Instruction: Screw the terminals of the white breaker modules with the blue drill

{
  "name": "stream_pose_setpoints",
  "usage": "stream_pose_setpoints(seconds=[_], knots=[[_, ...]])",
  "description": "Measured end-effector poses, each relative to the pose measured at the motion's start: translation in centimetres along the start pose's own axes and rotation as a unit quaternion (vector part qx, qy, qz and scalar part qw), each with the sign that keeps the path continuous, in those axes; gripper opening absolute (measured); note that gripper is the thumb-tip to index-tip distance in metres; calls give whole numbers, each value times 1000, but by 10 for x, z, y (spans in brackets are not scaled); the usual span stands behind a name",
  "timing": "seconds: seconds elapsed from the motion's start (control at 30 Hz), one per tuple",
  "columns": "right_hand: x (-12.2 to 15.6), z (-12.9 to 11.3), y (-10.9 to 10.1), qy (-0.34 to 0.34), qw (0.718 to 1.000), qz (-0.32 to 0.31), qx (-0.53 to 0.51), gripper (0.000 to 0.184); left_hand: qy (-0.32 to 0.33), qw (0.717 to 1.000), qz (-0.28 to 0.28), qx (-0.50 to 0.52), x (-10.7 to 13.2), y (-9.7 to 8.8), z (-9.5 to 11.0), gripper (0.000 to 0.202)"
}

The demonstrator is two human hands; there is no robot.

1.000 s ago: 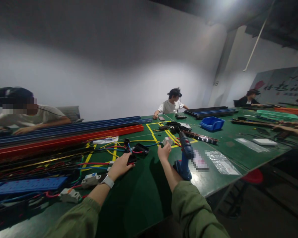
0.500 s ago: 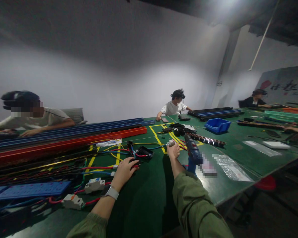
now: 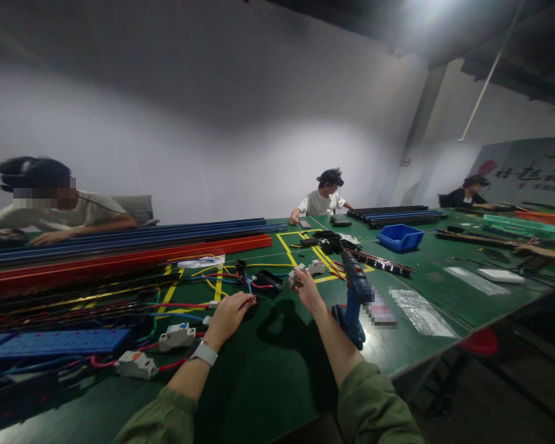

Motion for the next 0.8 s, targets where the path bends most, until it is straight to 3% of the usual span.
stream_pose_setpoints(seconds=[0.13,0.2,0.4,0.8], knots=[[30,12,34,70,986,-149,-20,45,-6,1000,-11,-12,1,1,2,38],[43,20,46,84,979,-187,-16,46,7,1000,-17,-11,2,3,1,39],[54,28,64,61,979,-196,9,42,16,999,-30,6,8,6,-7,36],[52,12,61,1,974,-192,121,35,19,999,-32,-36,9,3,-1,35]])
Point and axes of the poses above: each hand's wrist, its own x-axis away from the middle knuckle, its own y-axis out of the palm, z = x × y, the point moved 5 cm from there along -x, towards the middle knuckle, and after that the axes turned 7 degrees about -z, right-handed, at the moved point
